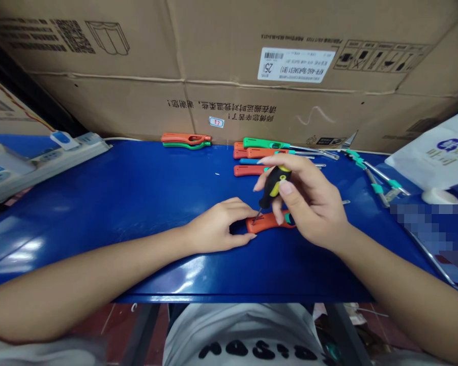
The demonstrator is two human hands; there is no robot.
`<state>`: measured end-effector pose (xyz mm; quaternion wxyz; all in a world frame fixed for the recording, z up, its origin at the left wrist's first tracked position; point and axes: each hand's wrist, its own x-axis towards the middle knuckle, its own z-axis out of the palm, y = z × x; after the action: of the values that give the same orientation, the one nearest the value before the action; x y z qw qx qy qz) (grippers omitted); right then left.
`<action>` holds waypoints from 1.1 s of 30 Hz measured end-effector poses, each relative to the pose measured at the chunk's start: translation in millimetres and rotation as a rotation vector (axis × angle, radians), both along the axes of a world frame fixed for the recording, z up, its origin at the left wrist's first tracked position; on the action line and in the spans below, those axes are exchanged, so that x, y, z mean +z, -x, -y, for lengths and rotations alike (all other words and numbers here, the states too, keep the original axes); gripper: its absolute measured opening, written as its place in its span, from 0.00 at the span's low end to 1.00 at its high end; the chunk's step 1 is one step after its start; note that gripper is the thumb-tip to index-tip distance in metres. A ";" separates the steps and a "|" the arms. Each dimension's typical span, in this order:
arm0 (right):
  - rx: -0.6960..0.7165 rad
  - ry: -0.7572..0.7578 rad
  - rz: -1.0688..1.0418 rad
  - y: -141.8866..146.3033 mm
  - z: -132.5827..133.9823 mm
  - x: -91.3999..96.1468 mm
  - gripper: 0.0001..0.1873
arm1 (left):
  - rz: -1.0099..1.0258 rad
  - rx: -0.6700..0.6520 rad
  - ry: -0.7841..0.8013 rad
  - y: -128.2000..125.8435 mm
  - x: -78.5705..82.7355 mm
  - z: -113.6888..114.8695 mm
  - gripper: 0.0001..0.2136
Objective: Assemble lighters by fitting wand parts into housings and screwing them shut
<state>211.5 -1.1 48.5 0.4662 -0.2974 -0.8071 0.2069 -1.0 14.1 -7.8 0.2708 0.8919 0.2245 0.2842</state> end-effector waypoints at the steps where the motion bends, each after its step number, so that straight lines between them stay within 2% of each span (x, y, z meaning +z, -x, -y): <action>1: -0.034 -0.019 -0.020 0.6 -0.8 -1.4 0.16 | -0.002 0.000 0.007 0.1 -0.3 0.0 0.16; 4: -0.198 -0.350 0.006 -2.1 -3.9 -5.4 0.14 | -0.001 -0.010 0.009 0.5 -0.7 -0.4 0.17; 6: -0.215 -0.511 0.062 -5.2 -4.1 -6.5 0.16 | 0.006 -0.018 0.000 0.6 -0.6 -0.7 0.16; 7: -0.180 -0.504 0.088 -6.2 -3.2 -6.2 0.17 | 0.007 -0.017 -0.004 0.7 -0.6 -0.8 0.16; 10: -0.023 -0.239 0.096 -4.6 1.6 -2.6 0.23 | -0.001 -0.005 -0.012 0.9 -0.5 -0.7 0.15; 12: 0.029 -0.138 0.060 -1.3 3.8 0.6 0.22 | -0.007 -0.001 -0.012 0.9 -0.6 -0.4 0.14; 14: -0.011 -0.222 0.041 1.0 3.7 3.0 0.18 | -0.008 -0.002 -0.007 0.7 -0.6 -0.2 0.15; 18: -0.189 -0.564 0.101 -2.0 1.0 2.8 0.13 | 0.001 -0.015 -0.003 0.3 0.0 -0.2 0.15; 20: -0.194 -0.583 0.102 -5.1 0.7 1.1 0.10 | 0.009 -0.021 -0.001 0.4 0.4 -0.5 0.16; 24: -0.049 -0.226 0.088 -6.9 0.1 -0.4 0.21 | 0.002 -0.008 0.005 0.8 0.3 -0.8 0.17; 26: -0.002 -0.122 0.073 -5.8 -1.7 0.2 0.20 | -0.002 -0.005 0.002 0.8 -0.2 -0.9 0.17; 27: -0.020 -0.139 0.057 -5.2 -2.9 0.7 0.18 | 0.001 -0.007 -0.002 0.7 -0.6 -0.9 0.17; 29: -0.109 -0.283 0.059 -4.7 -4.6 2.0 0.14 | 0.009 -0.016 -0.011 0.6 -1.2 -1.1 0.16; 31: -0.202 -0.466 0.107 -5.1 -4.7 3.1 0.14 | 0.010 -0.025 -0.011 0.4 -1.4 -1.2 0.16; 33: -0.231 -0.554 0.148 -6.0 -3.3 3.7 0.15 | 0.007 -0.025 -0.006 0.3 -1.1 -1.2 0.16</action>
<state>217.5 2.2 52.2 0.4901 -0.2630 -0.8253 -0.0978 -1.3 15.2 -8.9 0.2724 0.8945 0.2114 0.2847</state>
